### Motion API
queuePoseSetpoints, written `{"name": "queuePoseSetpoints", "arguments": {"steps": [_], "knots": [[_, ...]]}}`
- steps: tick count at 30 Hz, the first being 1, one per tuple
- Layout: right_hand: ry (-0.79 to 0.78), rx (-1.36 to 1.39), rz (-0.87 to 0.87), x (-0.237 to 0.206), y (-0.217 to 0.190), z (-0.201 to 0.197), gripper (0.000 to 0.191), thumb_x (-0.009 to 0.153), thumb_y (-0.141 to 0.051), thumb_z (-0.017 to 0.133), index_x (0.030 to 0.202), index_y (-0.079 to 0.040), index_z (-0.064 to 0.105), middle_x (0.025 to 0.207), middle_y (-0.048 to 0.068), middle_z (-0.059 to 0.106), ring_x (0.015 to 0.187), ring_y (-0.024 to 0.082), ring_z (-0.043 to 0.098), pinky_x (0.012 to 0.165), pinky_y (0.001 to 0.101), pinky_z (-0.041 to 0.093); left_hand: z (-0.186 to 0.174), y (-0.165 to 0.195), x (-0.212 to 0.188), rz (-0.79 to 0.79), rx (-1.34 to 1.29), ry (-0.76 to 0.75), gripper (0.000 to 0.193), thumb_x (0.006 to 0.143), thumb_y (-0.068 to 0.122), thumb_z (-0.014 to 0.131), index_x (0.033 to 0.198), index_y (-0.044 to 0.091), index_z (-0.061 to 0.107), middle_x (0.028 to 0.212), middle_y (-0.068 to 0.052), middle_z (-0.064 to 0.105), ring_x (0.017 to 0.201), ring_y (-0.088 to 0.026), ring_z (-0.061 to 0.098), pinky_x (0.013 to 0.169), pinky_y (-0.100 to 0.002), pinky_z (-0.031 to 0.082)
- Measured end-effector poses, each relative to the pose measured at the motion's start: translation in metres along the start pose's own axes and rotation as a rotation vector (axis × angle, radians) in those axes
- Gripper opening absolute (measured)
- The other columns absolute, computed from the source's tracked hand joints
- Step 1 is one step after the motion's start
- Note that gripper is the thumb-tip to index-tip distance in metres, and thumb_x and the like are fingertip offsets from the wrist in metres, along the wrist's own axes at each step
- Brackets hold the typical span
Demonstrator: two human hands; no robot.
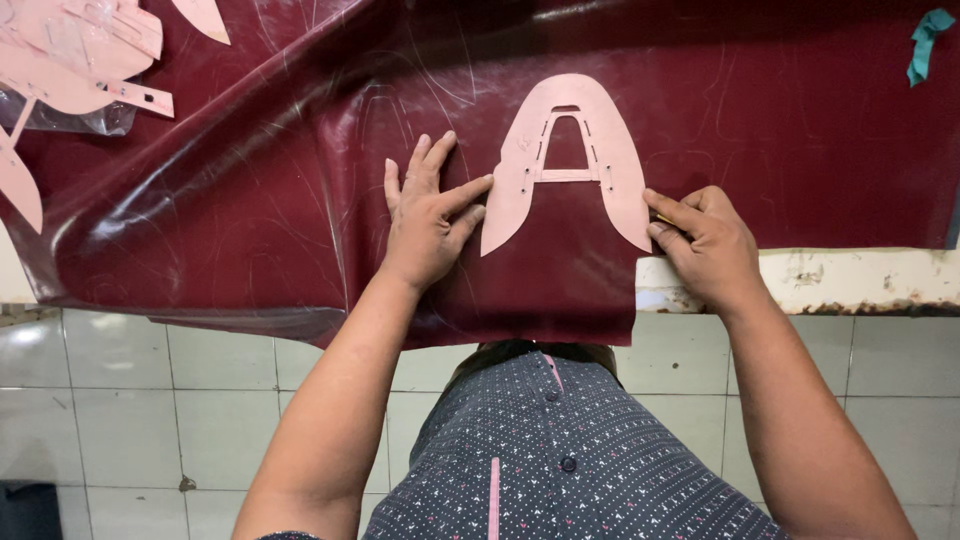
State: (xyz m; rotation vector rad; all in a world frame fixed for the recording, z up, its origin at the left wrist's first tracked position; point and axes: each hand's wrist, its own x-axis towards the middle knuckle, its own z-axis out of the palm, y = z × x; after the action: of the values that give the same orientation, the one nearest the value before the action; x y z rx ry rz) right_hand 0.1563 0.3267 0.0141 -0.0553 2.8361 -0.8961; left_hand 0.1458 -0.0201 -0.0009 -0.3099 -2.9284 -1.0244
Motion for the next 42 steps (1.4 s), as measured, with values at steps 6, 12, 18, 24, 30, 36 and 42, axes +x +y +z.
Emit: {"name": "queuePoseSetpoints", "arguments": {"steps": [6, 12, 18, 24, 30, 36, 42], "knots": [[0.002, 0.012, -0.019, 0.0, 0.0, 0.0, 0.037, 0.091, -0.021, 0.077, 0.128, -0.03, 0.076, 0.097, 0.0, 0.059, 0.085, 0.015, 0.059, 0.072, 0.0326, 0.05, 0.004, -0.005, 0.0, 0.005, -0.008, 0.029, 0.03, 0.095, 0.019, 0.073, 0.122, 0.03, 0.078, 0.162, -0.01, 0.04, 0.155, -0.035, 0.027, 0.124, -0.063, 0.001], [-0.005, -0.002, -0.013, 0.001, 0.002, 0.0, 0.038, 0.091, -0.021, 0.076, 0.128, -0.029, 0.076, 0.097, 0.001, 0.059, 0.085, 0.016, 0.06, 0.072, 0.0328, 0.049, 0.003, -0.004, 0.0, -0.008, -0.01, 0.021, 0.032, 0.095, 0.017, 0.071, 0.123, 0.031, 0.079, 0.164, -0.01, 0.04, 0.157, -0.034, 0.026, 0.125, -0.062, 0.0], [-0.001, 0.011, -0.018, 0.0, 0.001, 0.0, 0.038, 0.09, -0.02, 0.076, 0.127, -0.029, 0.076, 0.097, 0.001, 0.06, 0.087, 0.015, 0.06, 0.073, 0.0323, 0.05, -0.004, 0.001, 0.002, -0.001, -0.028, -0.004, 0.037, 0.085, 0.028, 0.081, 0.122, 0.028, 0.077, 0.162, -0.012, 0.038, 0.155, -0.036, 0.023, 0.123, -0.062, 0.0], [-0.015, 0.022, 0.013, 0.0, -0.001, 0.0, 0.038, 0.091, -0.02, 0.076, 0.128, -0.03, 0.076, 0.096, 0.0, 0.058, 0.086, 0.015, 0.059, 0.074, 0.0319, 0.051, 0.001, 0.005, 0.001, -0.001, 0.05, 0.012, 0.038, 0.082, 0.026, 0.081, 0.119, 0.026, 0.076, 0.157, -0.015, 0.04, 0.149, -0.039, 0.026, 0.116, -0.066, 0.001], [0.007, 0.021, -0.032, 0.0, 0.001, 0.001, 0.04, 0.09, -0.019, 0.076, 0.129, -0.028, 0.075, 0.097, 0.002, 0.058, 0.086, 0.017, 0.059, 0.074, 0.0328, 0.05, 0.04, 0.043, 0.013, 0.103, 0.366, -0.308, 0.022, 0.102, 0.015, 0.065, 0.122, 0.009, 0.071, 0.151, -0.015, 0.049, 0.132, -0.031, 0.052, 0.104, -0.048, 0.048], [0.04, 0.002, -0.123, 0.003, 0.003, 0.001, 0.041, 0.089, -0.016, 0.077, 0.129, -0.022, 0.075, 0.093, 0.006, 0.058, 0.085, 0.02, 0.059, 0.076, 0.0337, 0.051, 0.067, 0.116, 0.012, -0.041, 0.328, -0.292, 0.073, 0.092, 0.04, 0.067, 0.156, 0.019, 0.041, 0.156, -0.035, 0.026, 0.132, -0.054, 0.037, 0.1, -0.07, 0.041], [0.057, -0.022, -0.192, 0.002, 0.005, 0.001, 0.041, 0.089, -0.013, 0.076, 0.13, -0.018, 0.074, 0.096, 0.008, 0.06, 0.086, 0.022, 0.061, 0.075, 0.0349, 0.051, 0.076, 0.118, -0.004, -0.047, 0.292, -0.269, 0.075, 0.093, 0.052, 0.06, 0.159, 0.032, 0.03, 0.166, -0.031, 0.002, 0.15, -0.059, 0.004, 0.11, -0.082, 0.012]]}}
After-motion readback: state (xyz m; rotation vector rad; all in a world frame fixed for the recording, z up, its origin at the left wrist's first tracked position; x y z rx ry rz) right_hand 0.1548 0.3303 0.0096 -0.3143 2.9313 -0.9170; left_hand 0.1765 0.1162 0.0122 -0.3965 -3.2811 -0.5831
